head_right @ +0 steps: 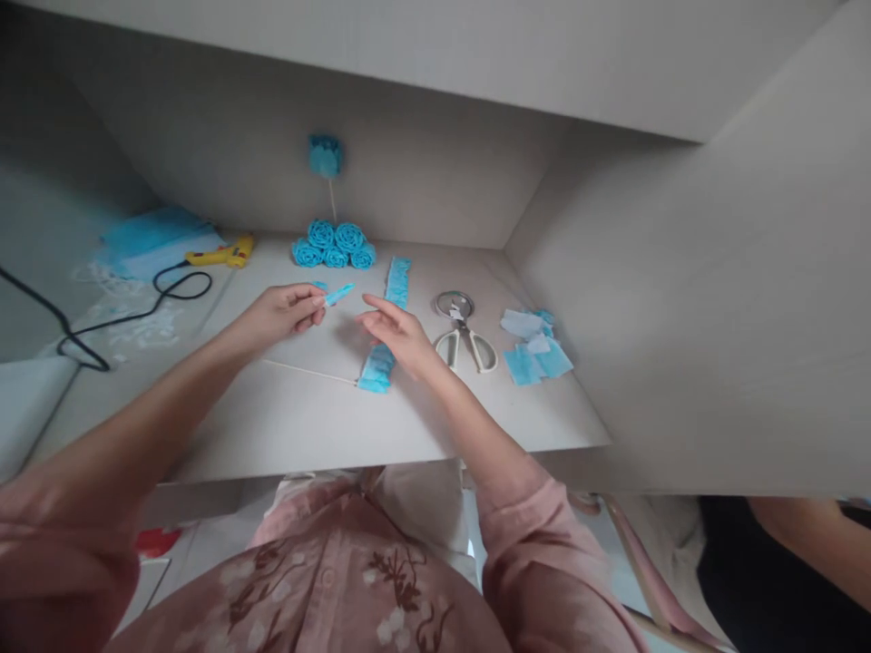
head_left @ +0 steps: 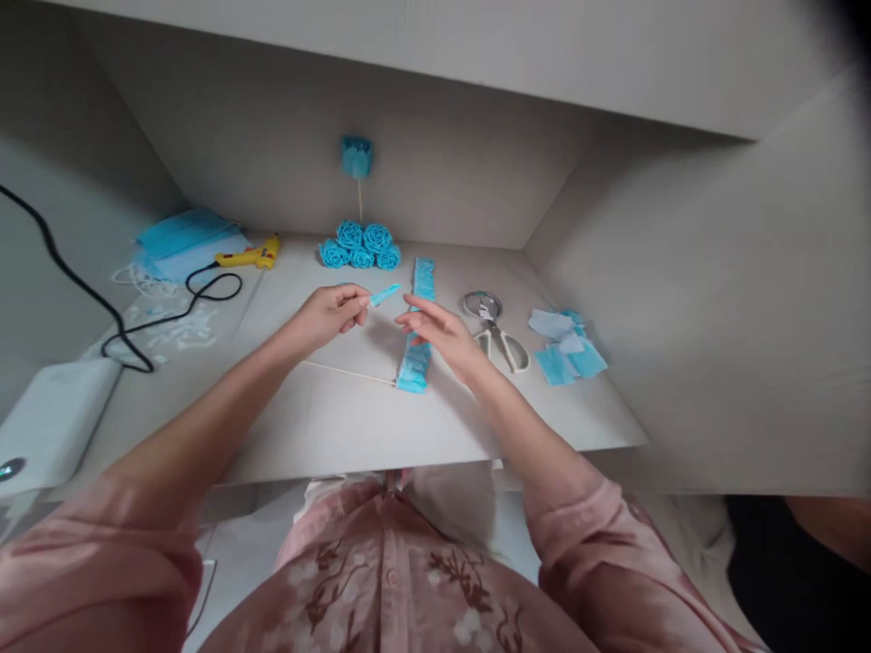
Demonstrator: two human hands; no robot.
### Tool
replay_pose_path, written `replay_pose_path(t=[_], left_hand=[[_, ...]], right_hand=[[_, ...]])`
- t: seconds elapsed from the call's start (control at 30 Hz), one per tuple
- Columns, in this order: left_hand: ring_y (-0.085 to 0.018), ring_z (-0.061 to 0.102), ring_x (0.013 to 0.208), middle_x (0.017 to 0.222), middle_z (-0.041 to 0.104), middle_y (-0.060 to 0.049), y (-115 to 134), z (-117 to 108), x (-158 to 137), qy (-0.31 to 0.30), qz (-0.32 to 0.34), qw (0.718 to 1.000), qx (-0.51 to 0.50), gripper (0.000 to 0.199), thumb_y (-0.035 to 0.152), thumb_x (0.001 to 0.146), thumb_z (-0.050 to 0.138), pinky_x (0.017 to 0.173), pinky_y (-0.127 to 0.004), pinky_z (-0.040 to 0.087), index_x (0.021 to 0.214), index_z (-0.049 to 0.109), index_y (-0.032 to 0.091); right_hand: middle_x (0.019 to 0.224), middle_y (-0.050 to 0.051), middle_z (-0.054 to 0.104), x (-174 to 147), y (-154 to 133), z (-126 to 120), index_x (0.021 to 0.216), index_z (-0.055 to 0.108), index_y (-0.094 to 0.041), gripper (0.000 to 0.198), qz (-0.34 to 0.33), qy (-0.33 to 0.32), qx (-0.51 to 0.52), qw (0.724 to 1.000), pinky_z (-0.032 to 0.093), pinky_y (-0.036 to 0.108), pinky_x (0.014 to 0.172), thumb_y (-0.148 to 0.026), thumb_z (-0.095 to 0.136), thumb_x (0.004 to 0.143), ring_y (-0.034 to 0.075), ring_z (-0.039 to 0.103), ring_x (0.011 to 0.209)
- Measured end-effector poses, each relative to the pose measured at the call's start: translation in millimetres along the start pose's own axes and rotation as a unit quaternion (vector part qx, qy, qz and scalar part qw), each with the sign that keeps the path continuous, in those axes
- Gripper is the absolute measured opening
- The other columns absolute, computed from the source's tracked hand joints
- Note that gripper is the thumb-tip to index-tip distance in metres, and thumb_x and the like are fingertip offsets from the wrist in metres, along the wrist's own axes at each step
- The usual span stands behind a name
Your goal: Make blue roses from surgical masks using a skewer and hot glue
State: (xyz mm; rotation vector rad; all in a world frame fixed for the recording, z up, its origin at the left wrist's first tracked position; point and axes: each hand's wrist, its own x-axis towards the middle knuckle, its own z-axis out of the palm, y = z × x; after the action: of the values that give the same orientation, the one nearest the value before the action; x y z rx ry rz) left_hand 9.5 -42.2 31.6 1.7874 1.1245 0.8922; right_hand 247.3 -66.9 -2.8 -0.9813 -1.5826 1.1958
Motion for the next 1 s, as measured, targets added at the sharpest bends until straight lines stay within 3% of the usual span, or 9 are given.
replay_pose_path(t=[0.07,0.17,0.27,0.4,0.67,0.9,1.0], left_hand=[[-0.01,0.043,0.051,0.064,0.057,0.0,-5,6,4,-0.006,0.005,1.0,0.014,0.026,0.041,0.089,0.054,0.05,-0.023,0.034,0.077,0.06,0.019],[-0.011,0.041,0.05,0.063,0.056,0.0,-16,10,6,-0.003,-0.007,0.999,0.035,0.029,0.044,0.088,0.055,0.048,-0.023,0.032,0.077,0.063,0.019],[-0.012,0.045,0.051,0.068,0.063,-0.001,-24,15,3,-0.013,-0.019,0.999,0.027,0.03,0.045,0.086,0.055,0.049,-0.024,0.036,0.09,0.069,0.018],[-0.015,0.061,0.067,0.075,0.07,-0.001,-29,23,-4,-0.006,0.024,0.998,0.052,0.038,0.048,0.084,0.062,0.063,-0.024,0.046,0.106,0.073,0.019],[-0.02,0.07,0.081,0.094,0.08,-0.004,-31,31,-14,0.037,0.048,0.982,0.177,0.033,0.046,0.093,0.058,0.074,-0.026,0.049,0.104,0.08,0.024],[-0.02,0.071,0.083,0.1,0.081,-0.004,-21,31,-17,0.055,0.066,0.969,0.232,0.028,0.038,0.096,0.058,0.081,-0.028,0.049,0.105,0.081,0.026],[-0.02,0.069,0.081,0.101,0.08,-0.004,-19,32,-17,0.062,0.048,0.967,0.244,0.027,0.035,0.095,0.058,0.08,-0.028,0.049,0.107,0.081,0.026]], right_hand=[[0.115,0.008,0.078,14,2,3,0.135,0.067,-0.027,0.057,0.035,-0.015,0.076,0.996,0.062,0.033,0.076,-0.05,0.078,0.084,0.02,0.073,0.096],[0.099,0.003,0.076,27,6,3,0.123,0.072,-0.027,0.054,0.043,-0.035,0.103,0.993,0.059,0.029,0.071,-0.048,0.086,0.075,0.017,0.071,0.086],[0.081,-0.001,0.07,35,13,1,0.103,0.075,-0.023,0.043,0.02,-0.043,0.057,0.997,0.053,0.026,0.067,-0.05,0.088,0.072,0.014,0.065,0.073],[0.074,-0.002,0.067,30,23,2,0.089,0.072,-0.022,0.031,-0.037,0.013,-0.053,0.998,0.048,0.026,0.065,-0.049,0.081,0.079,0.013,0.058,0.066],[0.09,0.002,0.076,7,20,3,0.092,0.074,-0.026,0.02,-0.132,0.049,-0.223,0.965,0.054,0.033,0.082,-0.045,0.067,0.093,0.019,0.067,0.079],[0.1,0.002,0.076,10,24,4,0.119,0.072,-0.028,0.04,-0.089,0.049,-0.12,0.988,0.056,0.035,0.087,-0.052,0.076,0.087,0.02,0.07,0.089],[0.091,0.002,0.073,11,26,5,0.112,0.074,-0.027,0.04,-0.052,0.057,-0.08,0.994,0.055,0.033,0.078,-0.056,0.077,0.084,0.019,0.067,0.082]])
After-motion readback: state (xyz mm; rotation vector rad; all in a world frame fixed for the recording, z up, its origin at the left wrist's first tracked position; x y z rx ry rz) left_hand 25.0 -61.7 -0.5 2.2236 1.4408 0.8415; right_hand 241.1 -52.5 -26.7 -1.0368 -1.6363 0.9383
